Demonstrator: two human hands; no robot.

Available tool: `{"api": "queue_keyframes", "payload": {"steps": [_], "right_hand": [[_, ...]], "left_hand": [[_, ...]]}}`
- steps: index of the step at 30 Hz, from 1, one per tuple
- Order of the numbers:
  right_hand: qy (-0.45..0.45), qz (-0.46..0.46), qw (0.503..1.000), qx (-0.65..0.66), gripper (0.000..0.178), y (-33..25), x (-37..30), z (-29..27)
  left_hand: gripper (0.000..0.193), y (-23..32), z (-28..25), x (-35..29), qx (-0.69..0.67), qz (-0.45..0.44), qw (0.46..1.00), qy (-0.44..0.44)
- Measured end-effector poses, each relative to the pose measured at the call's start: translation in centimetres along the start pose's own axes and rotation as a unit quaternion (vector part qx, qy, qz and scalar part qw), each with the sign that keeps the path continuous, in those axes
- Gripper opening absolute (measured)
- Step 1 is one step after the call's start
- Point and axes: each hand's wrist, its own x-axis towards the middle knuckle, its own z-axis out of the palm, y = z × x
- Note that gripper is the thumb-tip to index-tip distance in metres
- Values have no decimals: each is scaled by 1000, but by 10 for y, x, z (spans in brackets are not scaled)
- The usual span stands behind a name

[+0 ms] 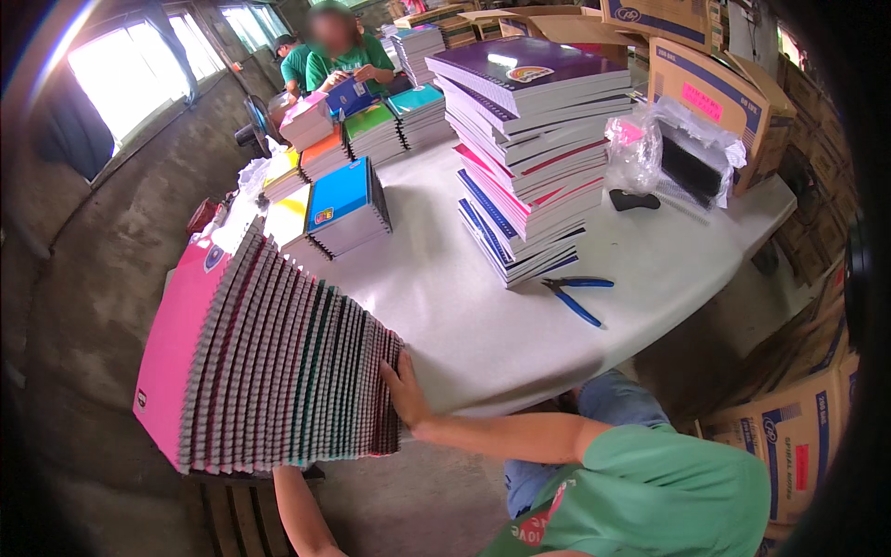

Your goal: The person places notebooks into a cardboard box and uses pliers to trim the wire coils on a large stack of notebooks on a table.

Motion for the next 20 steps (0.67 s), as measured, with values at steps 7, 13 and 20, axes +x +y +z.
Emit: {"api": "queue_keyframes", "payload": {"steps": [7,13,20], "right_hand": [[-276,147,939,144,48,-50,61,-34],[-359,268,894,15,50,-67,78,-10],[-473,256,840,-81,59,-66,112,0]], "left_hand": [[55,-35,148,-101,-88,12,990,110],[57,-51,204,-182,-115,79,984,111],[76,-82,236,-201,-111,146,983,-14]]}}
